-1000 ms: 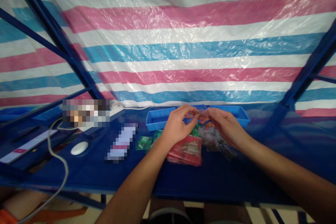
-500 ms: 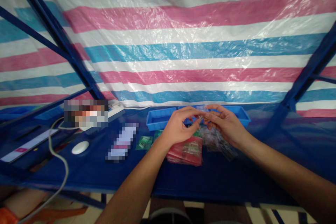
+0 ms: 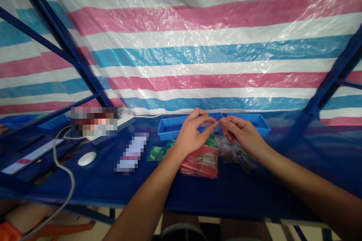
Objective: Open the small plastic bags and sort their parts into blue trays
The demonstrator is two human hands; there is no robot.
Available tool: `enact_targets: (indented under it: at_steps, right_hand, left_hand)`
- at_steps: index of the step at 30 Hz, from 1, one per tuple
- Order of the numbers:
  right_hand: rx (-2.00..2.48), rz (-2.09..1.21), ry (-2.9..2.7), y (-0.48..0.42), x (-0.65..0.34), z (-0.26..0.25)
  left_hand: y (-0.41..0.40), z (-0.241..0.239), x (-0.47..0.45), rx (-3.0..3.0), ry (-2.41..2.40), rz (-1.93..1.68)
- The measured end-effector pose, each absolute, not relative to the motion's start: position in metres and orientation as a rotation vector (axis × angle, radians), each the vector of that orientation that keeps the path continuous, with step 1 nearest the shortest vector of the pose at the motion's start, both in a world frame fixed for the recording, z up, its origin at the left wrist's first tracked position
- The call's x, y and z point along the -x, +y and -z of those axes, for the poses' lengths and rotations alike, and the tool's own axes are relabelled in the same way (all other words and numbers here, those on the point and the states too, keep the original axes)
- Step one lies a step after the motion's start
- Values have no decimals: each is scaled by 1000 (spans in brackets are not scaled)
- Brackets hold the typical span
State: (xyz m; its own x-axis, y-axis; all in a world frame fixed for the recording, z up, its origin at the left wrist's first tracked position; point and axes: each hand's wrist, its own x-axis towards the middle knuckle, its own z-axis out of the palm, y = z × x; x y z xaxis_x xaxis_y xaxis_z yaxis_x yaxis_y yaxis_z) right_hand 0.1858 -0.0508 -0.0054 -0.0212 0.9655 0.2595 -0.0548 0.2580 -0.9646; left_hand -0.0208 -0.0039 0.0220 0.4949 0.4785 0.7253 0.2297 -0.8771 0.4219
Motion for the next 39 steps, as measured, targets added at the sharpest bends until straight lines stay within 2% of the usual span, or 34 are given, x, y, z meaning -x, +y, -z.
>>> enact_targets:
  at_steps: [8, 16, 20, 23, 27, 35, 39]
  right_hand:
    - [1064, -735, -1441, -48, -202, -5]
    - [1414, 157, -1576, -24, -291, -21]
    - [1498, 347, -1730, -17, -312, -16]
    - [1529, 337, -1832, -16, -309, -10]
    - [1515, 166, -1929, -20, -292, -8]
    - [1101, -130, -2304, -42, -237, -3]
    - [1048, -228, -2386, -44, -220, 6]
  left_hand:
    - [-2, -20, 21, -2440, 647, -1277]
    - [8, -10, 28, -2703, 848, -1163]
    - [11, -8, 30, -2723, 926, -1102]
    - [11, -8, 31, -2723, 950, -1095]
    - [12, -8, 31, -2733, 1005, -1088]
    - [6, -9, 31, -2804, 1174, -923]
    - [7, -8, 30, -2814, 1150, -941]
